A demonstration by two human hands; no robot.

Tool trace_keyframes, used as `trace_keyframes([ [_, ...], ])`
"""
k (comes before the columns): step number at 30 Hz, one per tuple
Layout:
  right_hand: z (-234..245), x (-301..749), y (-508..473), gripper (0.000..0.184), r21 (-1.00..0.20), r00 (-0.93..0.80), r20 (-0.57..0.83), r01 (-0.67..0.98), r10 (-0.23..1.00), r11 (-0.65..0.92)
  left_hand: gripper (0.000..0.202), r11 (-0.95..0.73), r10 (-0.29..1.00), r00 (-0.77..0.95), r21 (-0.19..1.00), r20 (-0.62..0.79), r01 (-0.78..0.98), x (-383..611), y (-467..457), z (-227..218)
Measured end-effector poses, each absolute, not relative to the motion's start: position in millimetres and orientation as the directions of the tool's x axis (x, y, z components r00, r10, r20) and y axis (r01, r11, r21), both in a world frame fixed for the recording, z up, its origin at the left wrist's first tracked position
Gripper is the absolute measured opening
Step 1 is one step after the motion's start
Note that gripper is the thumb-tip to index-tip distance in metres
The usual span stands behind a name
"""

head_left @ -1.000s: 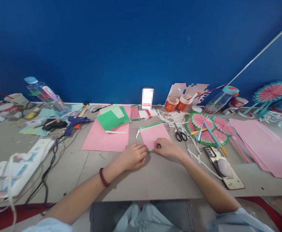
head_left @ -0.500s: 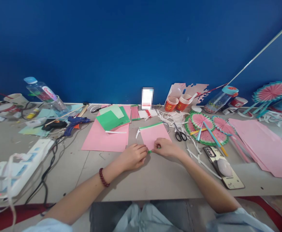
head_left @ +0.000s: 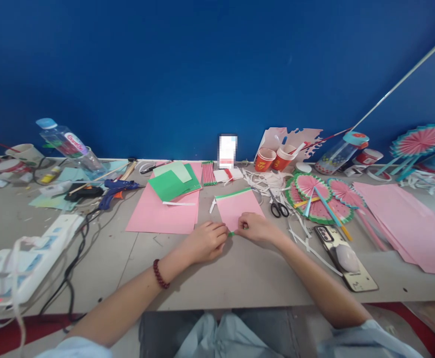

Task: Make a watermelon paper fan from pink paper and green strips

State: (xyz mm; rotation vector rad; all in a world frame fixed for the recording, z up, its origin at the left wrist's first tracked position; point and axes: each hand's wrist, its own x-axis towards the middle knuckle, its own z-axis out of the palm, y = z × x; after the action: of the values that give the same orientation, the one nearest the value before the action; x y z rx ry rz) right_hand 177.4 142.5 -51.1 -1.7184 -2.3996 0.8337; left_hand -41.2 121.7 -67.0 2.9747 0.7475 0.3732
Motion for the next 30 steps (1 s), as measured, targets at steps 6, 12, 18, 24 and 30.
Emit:
trace_keyframes([
  [6,-53.0,178.2,143.3,0.017,-0.477,-0.367,-0.246,0.851,0.897,0.217,0.024,-0.875,0.485,0.85,0.098,0.209,0.475,-38.9,120.0,-68.5],
  [12,-58.7,180.9,145.8,0.022,-0.52,-0.342,-0.261,0.838,0.903,0.167,0.031,-0.881,0.472,0.857,0.082,0.206,0.465,-37.6,119.0,-73.1],
  [18,-46.1,188.9,146.5,0.017,-0.602,-0.378,-0.289,0.786,0.879,0.14,0.028,-0.878,0.479,0.849,0.101,0.222,0.469,-37.1,119.1,-72.9],
  [24,-42.8,194.2,147.8,0.018,-0.635,-0.374,-0.287,0.764,0.882,0.118,0.027,-0.875,0.483,0.847,0.113,0.219,0.47,-36.8,119.0,-69.8],
  [30,-45.6,200.8,149.6,0.019,-0.529,-0.3,-0.282,0.841,0.911,0.113,0.027,-0.876,0.482,0.847,0.119,0.225,0.467,-37.2,119.2,-70.4],
])
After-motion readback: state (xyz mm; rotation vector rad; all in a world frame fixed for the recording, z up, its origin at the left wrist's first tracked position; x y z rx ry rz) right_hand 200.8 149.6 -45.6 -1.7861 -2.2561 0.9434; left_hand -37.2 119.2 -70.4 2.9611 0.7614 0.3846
